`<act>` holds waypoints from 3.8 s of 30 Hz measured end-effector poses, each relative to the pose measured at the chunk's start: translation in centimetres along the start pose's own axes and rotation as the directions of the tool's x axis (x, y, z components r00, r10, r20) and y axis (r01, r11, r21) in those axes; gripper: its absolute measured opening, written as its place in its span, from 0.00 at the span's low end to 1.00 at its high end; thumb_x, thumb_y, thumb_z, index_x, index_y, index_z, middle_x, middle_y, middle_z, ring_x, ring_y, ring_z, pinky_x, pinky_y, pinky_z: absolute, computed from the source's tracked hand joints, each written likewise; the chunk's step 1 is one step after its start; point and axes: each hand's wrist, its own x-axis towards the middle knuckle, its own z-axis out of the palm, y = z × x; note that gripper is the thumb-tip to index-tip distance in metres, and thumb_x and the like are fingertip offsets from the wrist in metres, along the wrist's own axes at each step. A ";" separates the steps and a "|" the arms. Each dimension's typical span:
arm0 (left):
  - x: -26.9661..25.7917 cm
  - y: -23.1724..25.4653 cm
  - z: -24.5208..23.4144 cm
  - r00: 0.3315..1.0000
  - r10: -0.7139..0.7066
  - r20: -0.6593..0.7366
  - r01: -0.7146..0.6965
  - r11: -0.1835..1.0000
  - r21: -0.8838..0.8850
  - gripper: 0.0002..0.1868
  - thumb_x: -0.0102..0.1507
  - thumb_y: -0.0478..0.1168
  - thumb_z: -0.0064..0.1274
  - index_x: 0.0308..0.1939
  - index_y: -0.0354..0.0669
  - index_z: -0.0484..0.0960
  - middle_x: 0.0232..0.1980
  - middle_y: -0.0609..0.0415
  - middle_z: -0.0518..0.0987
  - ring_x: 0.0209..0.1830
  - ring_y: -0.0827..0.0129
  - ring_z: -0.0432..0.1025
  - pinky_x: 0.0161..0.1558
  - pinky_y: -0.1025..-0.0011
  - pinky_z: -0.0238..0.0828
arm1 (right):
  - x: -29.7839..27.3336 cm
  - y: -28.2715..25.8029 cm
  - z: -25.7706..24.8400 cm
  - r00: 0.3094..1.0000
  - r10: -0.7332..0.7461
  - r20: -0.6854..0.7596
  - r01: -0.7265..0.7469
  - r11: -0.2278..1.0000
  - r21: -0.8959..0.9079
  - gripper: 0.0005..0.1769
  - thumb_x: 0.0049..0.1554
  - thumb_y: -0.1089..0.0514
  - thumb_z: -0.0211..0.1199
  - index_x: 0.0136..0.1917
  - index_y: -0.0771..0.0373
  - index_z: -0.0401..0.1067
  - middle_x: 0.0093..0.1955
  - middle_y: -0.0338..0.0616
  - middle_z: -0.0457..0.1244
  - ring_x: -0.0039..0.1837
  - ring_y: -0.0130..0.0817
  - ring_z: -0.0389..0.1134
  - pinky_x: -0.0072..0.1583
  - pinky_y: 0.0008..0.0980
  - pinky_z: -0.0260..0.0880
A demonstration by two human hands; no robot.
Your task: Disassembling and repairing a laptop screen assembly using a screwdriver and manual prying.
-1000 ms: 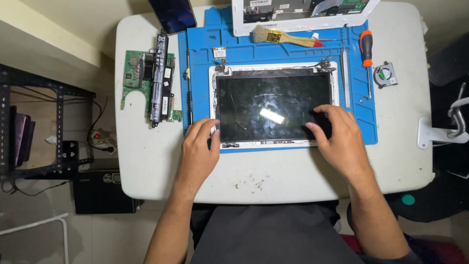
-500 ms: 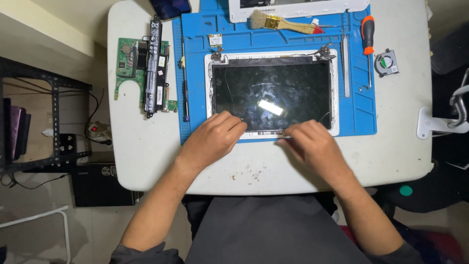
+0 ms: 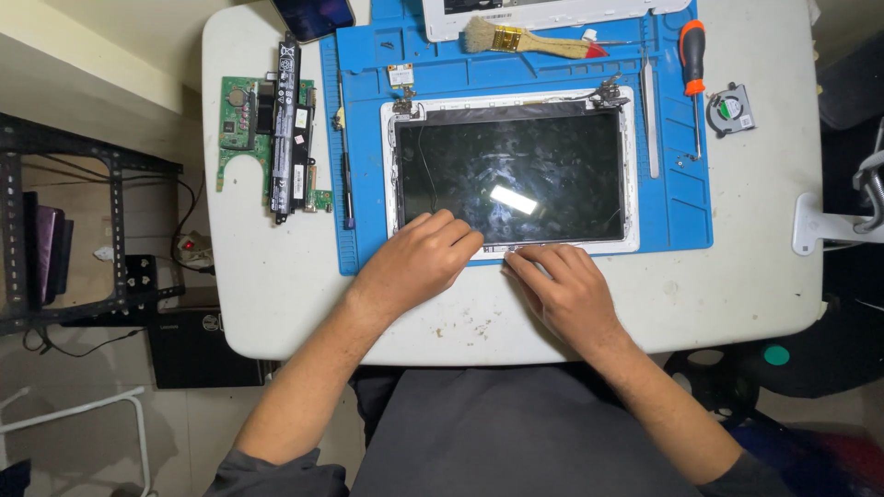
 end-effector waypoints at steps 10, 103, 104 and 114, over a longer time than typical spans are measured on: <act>1.4 1.2 0.6 0.997 0.078 0.013 -0.079 0.988 0.131 0.09 0.59 0.29 0.63 0.42 0.42 0.87 0.31 0.49 0.83 0.35 0.63 0.79 0.36 0.71 0.75 | -0.8 -0.2 0.3 0.997 -0.030 -0.075 0.027 0.998 -0.049 0.05 0.58 0.58 0.70 0.49 0.52 0.82 0.44 0.36 0.71 0.47 0.31 0.70 0.54 0.32 0.72; 14.9 -8.1 -6.5 0.820 -0.011 -0.572 0.153 0.967 0.201 0.11 0.63 0.41 0.68 0.46 0.50 0.84 0.42 0.63 0.79 0.37 0.63 0.68 0.42 0.64 0.59 | 8.5 7.8 4.3 0.972 0.236 0.011 -0.236 0.967 0.094 0.33 0.67 0.51 0.60 0.81 0.62 0.55 0.68 0.50 0.58 0.59 0.47 0.59 0.59 0.50 0.58; 14.9 -8.2 -6.4 0.822 -0.011 -0.569 0.156 0.966 0.207 0.11 0.63 0.42 0.69 0.47 0.50 0.84 0.42 0.63 0.79 0.37 0.63 0.68 0.43 0.64 0.60 | 8.5 7.8 4.4 0.971 0.238 0.011 -0.238 0.967 0.088 0.34 0.67 0.50 0.59 0.81 0.62 0.55 0.68 0.50 0.59 0.59 0.47 0.59 0.59 0.49 0.58; 14.9 -8.1 -6.3 0.818 0.002 -0.576 0.161 0.959 0.232 0.09 0.64 0.42 0.67 0.46 0.51 0.84 0.42 0.63 0.77 0.36 0.62 0.67 0.41 0.63 0.59 | 9.6 6.9 3.0 0.941 0.330 0.070 -0.337 0.928 0.159 0.30 0.66 0.48 0.57 0.76 0.60 0.58 0.73 0.50 0.56 0.67 0.49 0.59 0.61 0.50 0.57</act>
